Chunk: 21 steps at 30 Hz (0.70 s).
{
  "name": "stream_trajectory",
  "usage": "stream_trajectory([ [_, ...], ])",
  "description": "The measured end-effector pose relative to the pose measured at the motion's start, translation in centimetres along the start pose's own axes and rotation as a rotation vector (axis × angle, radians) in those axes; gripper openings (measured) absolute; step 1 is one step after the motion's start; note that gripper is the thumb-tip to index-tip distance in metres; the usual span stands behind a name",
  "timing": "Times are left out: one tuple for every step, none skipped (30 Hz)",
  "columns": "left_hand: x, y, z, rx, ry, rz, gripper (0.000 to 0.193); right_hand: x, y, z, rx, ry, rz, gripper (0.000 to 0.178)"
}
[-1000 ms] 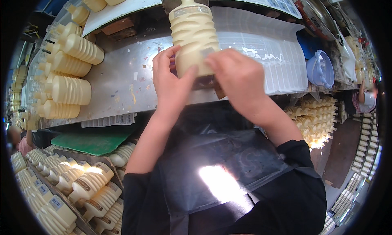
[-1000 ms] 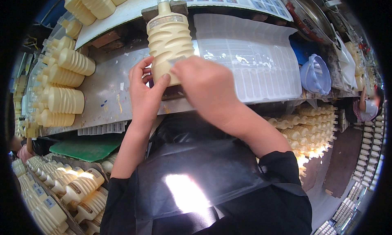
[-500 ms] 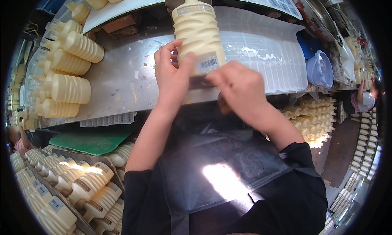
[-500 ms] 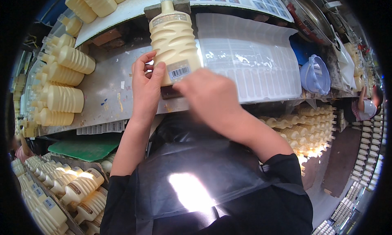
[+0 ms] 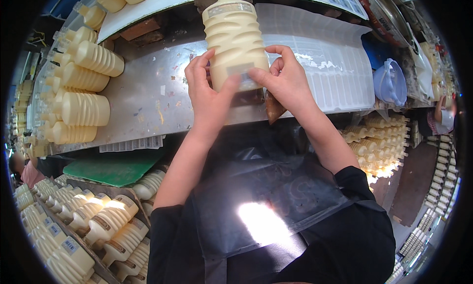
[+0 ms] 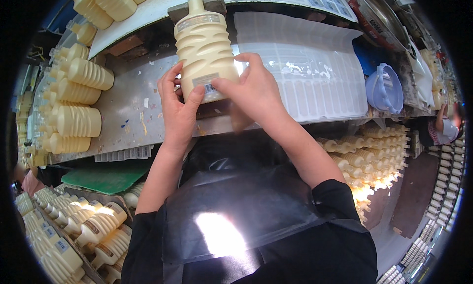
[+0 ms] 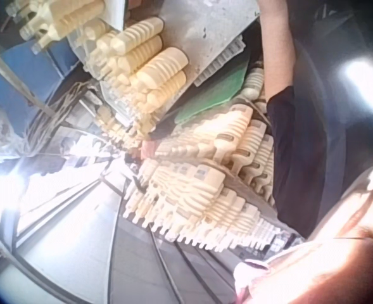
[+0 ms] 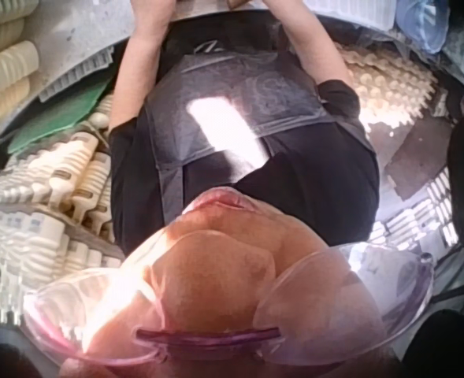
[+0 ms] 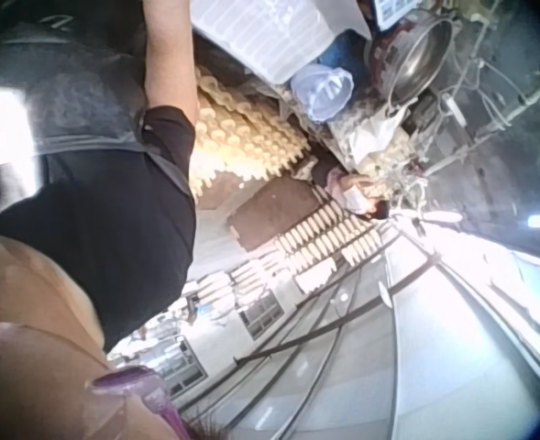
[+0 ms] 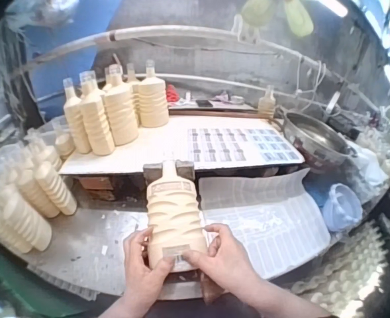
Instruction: The person applies adhesive labels to cream-colored plastic bottles on a workbench. They peel labels from a sheet, wrap them around each bottle, smooth them, and place the labeled bottles on a nearby table. The person repeats this process for multiple bottles.
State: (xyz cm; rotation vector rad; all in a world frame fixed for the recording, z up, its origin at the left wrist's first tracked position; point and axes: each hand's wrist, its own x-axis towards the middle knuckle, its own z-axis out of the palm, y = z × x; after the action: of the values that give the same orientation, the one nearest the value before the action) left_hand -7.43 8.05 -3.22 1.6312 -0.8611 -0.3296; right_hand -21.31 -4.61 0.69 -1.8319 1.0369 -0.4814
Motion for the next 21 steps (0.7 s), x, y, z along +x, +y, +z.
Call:
stream_trajectory([
  [0.04, -0.02, 0.0, -0.007, 0.0, -0.004, 0.07, 0.08, -0.03, 0.09, 0.0, 0.009, -0.002, 0.073],
  [0.06, -0.04, 0.0, -0.024, -0.002, -0.018, 0.07, 0.14, -0.06, 0.16, -0.003, 0.012, -0.005, 0.073],
  [0.09, -0.05, -0.01, -0.026, -0.001, -0.011, 0.07, 0.19, -0.06, 0.23, -0.006, 0.016, -0.007, 0.072],
  [0.11, -0.05, -0.02, -0.037, -0.002, -0.014, 0.07, 0.23, -0.06, 0.28, -0.012, 0.023, -0.007, 0.072],
  [0.12, -0.05, -0.02, -0.048, -0.004, -0.017, 0.07, 0.24, -0.06, 0.29, -0.005, 0.018, -0.007, 0.072],
  [0.13, -0.03, -0.02, -0.046, -0.003, -0.02, 0.07, 0.23, -0.05, 0.28, -0.002, 0.016, -0.004, 0.072],
  [0.13, 0.0, -0.01, -0.045, -0.002, -0.022, 0.07, 0.22, -0.04, 0.24, 0.004, 0.018, -0.007, 0.072],
  [0.11, 0.04, -0.01, -0.044, -0.001, -0.026, 0.07, 0.19, -0.04, 0.19, 0.004, 0.012, 0.001, 0.072],
  [0.1, 0.09, 0.01, -0.042, 0.0, -0.024, 0.07, 0.17, -0.04, 0.14, 0.006, 0.01, 0.004, 0.072],
  [0.07, 0.15, 0.05, -0.042, 0.002, -0.023, 0.07, 0.14, -0.05, 0.1, 0.016, 0.008, -0.006, 0.072],
  [0.04, 0.2, 0.1, -0.044, 0.003, -0.02, 0.07, 0.12, -0.06, 0.1, 0.016, 0.009, 0.007, 0.072],
  [0.03, 0.25, 0.15, -0.033, 0.008, -0.018, 0.07, 0.1, -0.08, 0.11, 0.023, 0.011, 0.008, 0.071],
  [0.01, 0.28, 0.21, -0.024, 0.01, -0.015, 0.07, 0.09, -0.08, 0.14, 0.033, 0.013, 0.004, 0.071],
  [0.0, 0.3, 0.24, -0.022, 0.013, -0.014, 0.07, 0.09, -0.09, 0.18, 0.029, 0.012, 0.006, 0.071],
  [0.0, 0.3, 0.26, -0.013, 0.014, -0.011, 0.07, 0.1, -0.07, 0.21, 0.027, 0.012, 0.004, 0.07],
  [0.0, 0.27, 0.28, -0.011, 0.015, -0.01, 0.069, 0.14, -0.03, 0.22, 0.024, 0.021, -0.001, 0.07],
  [-0.01, 0.23, 0.25, -0.016, 0.018, -0.008, 0.069, 0.17, 0.0, 0.19, 0.02, 0.01, -0.006, 0.07],
  [0.0, 0.15, 0.2, -0.015, 0.009, -0.013, 0.066, 0.21, 0.07, 0.12, 0.015, 0.007, -0.013, 0.07],
  [0.04, 0.05, 0.1, -0.021, 0.003, -0.019, 0.064, 0.23, 0.14, 0.02, 0.01, 0.004, -0.019, 0.069],
  [0.04, -0.05, -0.06, -0.032, -0.008, -0.031, 0.062, 0.31, 0.2, -0.15, 0.075, -0.023, -0.004, 0.069],
  [0.02, -0.16, -0.24, -0.062, -0.013, -0.029, 0.059, 0.43, 0.26, -0.34, 0.14, -0.049, 0.011, 0.069],
])
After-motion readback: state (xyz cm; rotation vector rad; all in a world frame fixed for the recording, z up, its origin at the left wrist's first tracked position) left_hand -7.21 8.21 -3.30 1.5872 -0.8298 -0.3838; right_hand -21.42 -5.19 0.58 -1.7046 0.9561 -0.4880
